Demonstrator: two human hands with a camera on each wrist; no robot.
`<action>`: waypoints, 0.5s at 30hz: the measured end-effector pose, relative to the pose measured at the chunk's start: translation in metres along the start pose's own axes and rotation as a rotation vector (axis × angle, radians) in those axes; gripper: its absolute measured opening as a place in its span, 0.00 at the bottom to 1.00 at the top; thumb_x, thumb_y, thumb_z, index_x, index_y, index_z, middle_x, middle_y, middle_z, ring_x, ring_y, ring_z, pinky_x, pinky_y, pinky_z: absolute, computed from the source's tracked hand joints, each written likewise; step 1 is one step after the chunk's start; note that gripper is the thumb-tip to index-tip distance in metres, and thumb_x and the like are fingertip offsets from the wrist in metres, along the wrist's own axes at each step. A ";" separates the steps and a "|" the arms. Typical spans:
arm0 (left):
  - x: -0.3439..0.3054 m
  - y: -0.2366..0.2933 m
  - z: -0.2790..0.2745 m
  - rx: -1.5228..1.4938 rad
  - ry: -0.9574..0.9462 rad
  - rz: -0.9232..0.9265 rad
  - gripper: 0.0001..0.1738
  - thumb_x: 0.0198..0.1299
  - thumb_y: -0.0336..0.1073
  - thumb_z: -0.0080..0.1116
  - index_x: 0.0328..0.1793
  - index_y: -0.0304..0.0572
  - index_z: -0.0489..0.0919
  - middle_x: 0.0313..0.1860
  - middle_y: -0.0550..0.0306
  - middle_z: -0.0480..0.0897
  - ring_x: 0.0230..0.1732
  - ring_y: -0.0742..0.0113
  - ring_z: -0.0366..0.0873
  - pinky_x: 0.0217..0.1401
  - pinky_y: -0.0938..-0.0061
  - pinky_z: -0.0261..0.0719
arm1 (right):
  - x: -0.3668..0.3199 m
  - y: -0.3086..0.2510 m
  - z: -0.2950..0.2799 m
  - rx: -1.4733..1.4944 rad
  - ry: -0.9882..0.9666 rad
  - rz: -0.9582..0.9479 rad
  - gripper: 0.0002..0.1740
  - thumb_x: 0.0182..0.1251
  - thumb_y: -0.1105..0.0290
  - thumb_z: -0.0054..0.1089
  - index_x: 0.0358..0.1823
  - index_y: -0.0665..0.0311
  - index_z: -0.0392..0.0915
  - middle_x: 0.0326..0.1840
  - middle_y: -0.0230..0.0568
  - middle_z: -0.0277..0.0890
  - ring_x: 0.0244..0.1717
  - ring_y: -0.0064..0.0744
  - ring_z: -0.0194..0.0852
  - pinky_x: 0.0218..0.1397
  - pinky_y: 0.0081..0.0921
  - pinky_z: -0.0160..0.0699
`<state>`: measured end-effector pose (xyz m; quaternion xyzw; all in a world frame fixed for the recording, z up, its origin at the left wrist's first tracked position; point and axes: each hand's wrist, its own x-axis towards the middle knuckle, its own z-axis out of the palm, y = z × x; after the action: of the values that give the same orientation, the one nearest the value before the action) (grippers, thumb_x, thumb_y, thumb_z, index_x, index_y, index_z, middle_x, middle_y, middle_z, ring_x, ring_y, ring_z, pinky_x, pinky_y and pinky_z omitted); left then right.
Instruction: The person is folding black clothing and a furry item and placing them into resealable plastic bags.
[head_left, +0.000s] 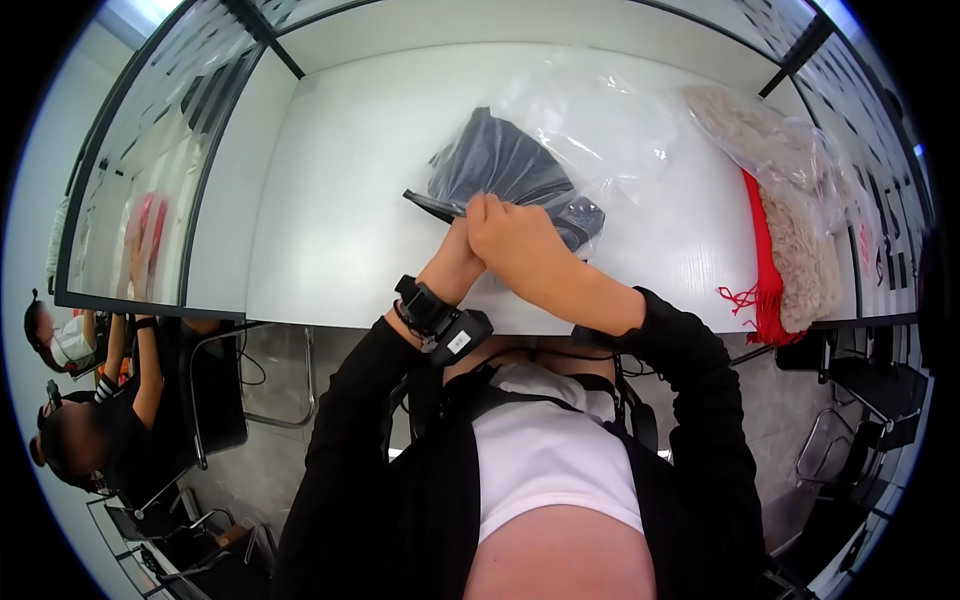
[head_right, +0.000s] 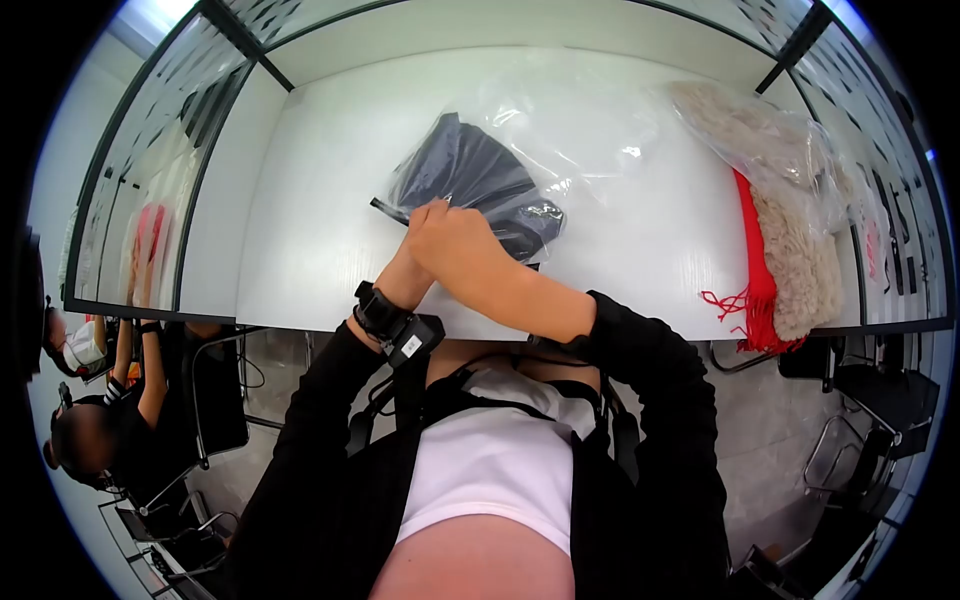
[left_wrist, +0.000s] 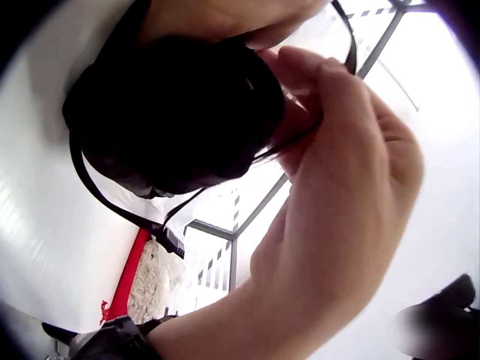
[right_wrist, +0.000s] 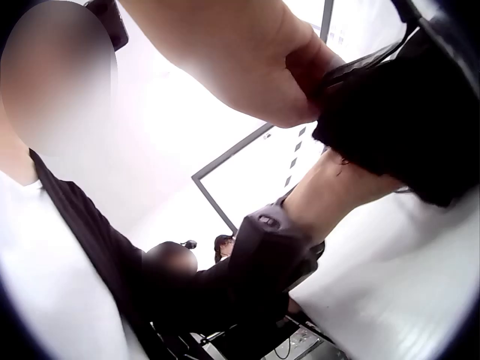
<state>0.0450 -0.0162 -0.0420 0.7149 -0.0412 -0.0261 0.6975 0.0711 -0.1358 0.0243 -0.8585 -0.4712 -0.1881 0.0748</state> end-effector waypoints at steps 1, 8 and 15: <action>-0.003 0.000 0.000 0.268 -0.042 0.135 0.20 0.67 0.40 0.38 0.63 0.42 0.58 0.58 0.60 0.66 0.58 0.67 0.66 0.57 0.72 0.68 | -0.003 -0.003 -0.001 -0.035 0.011 -0.004 0.17 0.35 0.79 0.58 0.33 0.72 0.69 0.27 0.42 0.70 0.28 0.32 0.76 0.23 0.21 0.75; 0.026 0.036 0.021 -0.546 0.219 -0.194 0.14 0.67 0.40 0.39 0.53 0.43 0.68 0.46 0.57 0.75 0.49 0.66 0.74 0.53 0.70 0.73 | -0.021 0.001 -0.004 -0.039 0.112 0.185 0.18 0.38 0.76 0.58 0.36 0.68 0.70 0.38 0.43 0.70 0.41 0.35 0.72 0.37 0.24 0.74; 0.041 -0.005 0.010 -1.081 0.245 -0.235 0.16 0.66 0.35 0.41 0.57 0.39 0.68 0.58 0.52 0.70 0.58 0.62 0.69 0.60 0.69 0.71 | -0.069 0.044 -0.005 -0.205 0.083 0.461 0.15 0.45 0.75 0.54 0.38 0.65 0.70 0.43 0.41 0.68 0.40 0.36 0.69 0.38 0.27 0.72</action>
<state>0.0849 -0.0298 -0.0463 0.2539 0.1390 -0.0377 0.9564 0.0732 -0.2150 0.0035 -0.9378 -0.2382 -0.2480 0.0477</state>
